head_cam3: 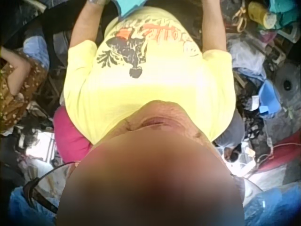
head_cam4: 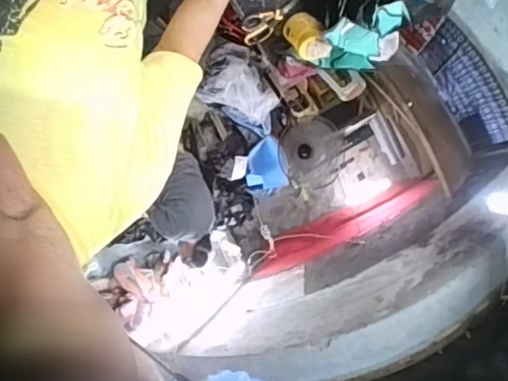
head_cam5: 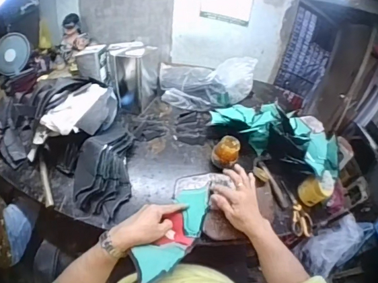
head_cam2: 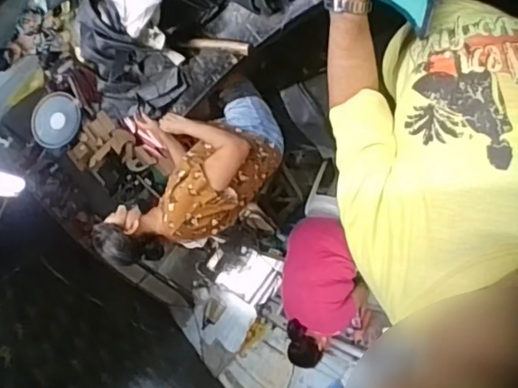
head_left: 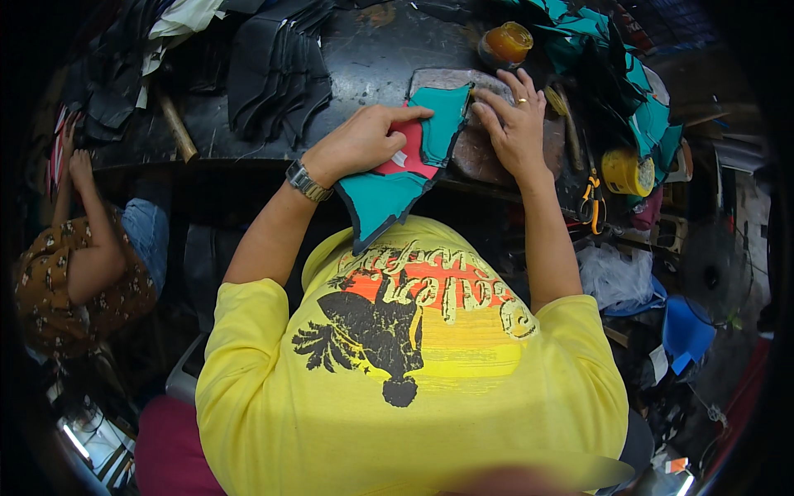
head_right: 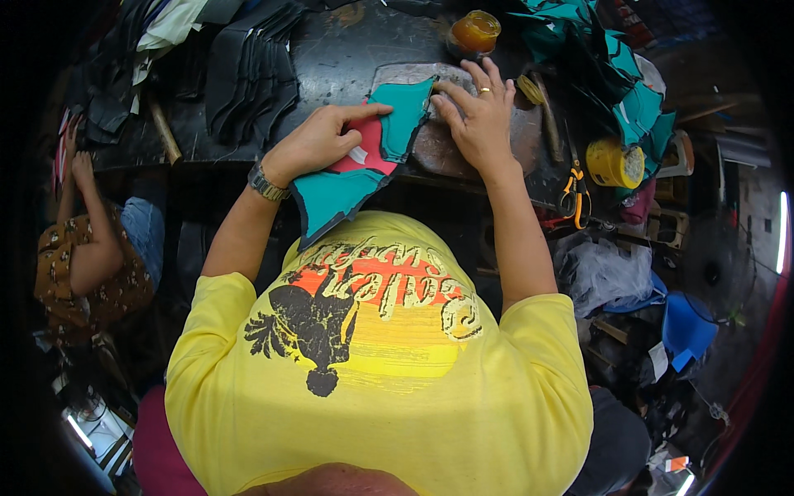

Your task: The person repeatedly picks up teal-colored leather pieces and rubs their edges on a wooden block on the table. They handle the pieces one at a time, occasionally moving a small jar of paste aside, and continue the rubbing motion throughout the clip.

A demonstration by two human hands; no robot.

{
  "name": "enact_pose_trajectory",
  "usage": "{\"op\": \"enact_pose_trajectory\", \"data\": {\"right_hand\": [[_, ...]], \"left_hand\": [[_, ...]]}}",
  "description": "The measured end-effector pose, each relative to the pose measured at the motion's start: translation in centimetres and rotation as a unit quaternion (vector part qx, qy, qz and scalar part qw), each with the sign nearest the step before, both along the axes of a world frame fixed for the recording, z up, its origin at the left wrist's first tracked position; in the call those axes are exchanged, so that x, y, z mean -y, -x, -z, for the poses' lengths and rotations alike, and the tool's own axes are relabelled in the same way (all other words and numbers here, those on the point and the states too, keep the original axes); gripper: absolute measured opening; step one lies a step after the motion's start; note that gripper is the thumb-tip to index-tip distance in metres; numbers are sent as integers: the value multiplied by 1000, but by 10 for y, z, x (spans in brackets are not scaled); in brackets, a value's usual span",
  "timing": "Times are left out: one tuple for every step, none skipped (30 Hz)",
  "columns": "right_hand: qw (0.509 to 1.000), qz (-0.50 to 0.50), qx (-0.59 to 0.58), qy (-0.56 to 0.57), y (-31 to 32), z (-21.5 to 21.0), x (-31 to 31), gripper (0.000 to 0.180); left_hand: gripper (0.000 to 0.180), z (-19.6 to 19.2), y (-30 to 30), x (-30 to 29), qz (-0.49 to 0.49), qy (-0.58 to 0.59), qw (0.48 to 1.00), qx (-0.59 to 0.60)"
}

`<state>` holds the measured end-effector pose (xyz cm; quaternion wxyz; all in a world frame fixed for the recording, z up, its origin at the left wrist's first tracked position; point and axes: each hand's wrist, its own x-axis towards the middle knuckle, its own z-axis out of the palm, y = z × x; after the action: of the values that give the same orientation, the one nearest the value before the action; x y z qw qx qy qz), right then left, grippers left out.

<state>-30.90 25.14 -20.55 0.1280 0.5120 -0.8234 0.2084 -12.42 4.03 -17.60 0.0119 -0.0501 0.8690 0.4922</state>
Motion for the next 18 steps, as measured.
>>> {"op": "enact_pose_trajectory", "data": {"right_hand": [[1000, 18, -19, -17, 1, 2, 4, 37], [998, 38, -38, -38, 2, 4, 7, 38], [997, 29, -45, -47, 1, 5, 9, 40], [997, 27, -48, -54, -1, 6, 10, 41], [996, 27, -53, -62, -3, 6, 9, 41], [996, 26, -57, -70, -6, 5, 7, 41], [996, 21, -45, -75, -10, 4, 5, 41], [996, 15, -34, -80, -14, 2, 1, 41], [996, 10, -22, -86, -18, 1, -3, 42], [996, 4, -9, -92, -22, -1, -7, 42], [996, -6, -11, -84, -25, -2, -10, 42], [996, -8, -10, -91, -28, -2, -12, 41], [996, -13, -13, -89, -30, -3, -14, 41], [996, -17, -13, -91, -32, -4, -15, 41], [996, -21, -29, -78, -33, -5, -17, 40], [996, -21, -39, -82, -33, -5, -18, 39], [995, -23, -49, -83, -34, -6, -19, 38], [995, -28, -62, -76, -33, -7, -19, 38]], "left_hand": [[58, 0, 0, 0, 1, -1, 1000, 8], [58, 0, 0, 0, 2, -3, 1000, 16], [58, 1, 0, 0, 3, -4, 1000, 24], [58, 2, -1, 1, 3, -5, 1000, 19], [58, 4, -1, 1, 3, -7, 1000, 14], [58, 5, -1, 1, 3, -8, 1000, 8], [58, 7, 0, 2, 6, -9, 1000, 6], [57, 9, 0, 2, 9, -10, 1000, 3], [57, 10, -1, 3, 12, -12, 1000, 0], [56, 11, -1, 4, 11, -20, 1000, -12], [55, 11, -2, 5, 10, -28, 999, -24], [54, 11, -4, 6, 11, -35, 999, -37], [56, 10, -6, 7, 19, -39, 999, -7], [58, 9, -10, 9, 28, -42, 998, 22], [61, 7, -16, 11, 36, -45, 997, 51], [65, 6, -22, 11, 54, -55, 996, 35], [68, 6, -28, 11, 72, -65, 995, 19], [72, 5, -34, 12, 90, -74, 993, 2]]}}
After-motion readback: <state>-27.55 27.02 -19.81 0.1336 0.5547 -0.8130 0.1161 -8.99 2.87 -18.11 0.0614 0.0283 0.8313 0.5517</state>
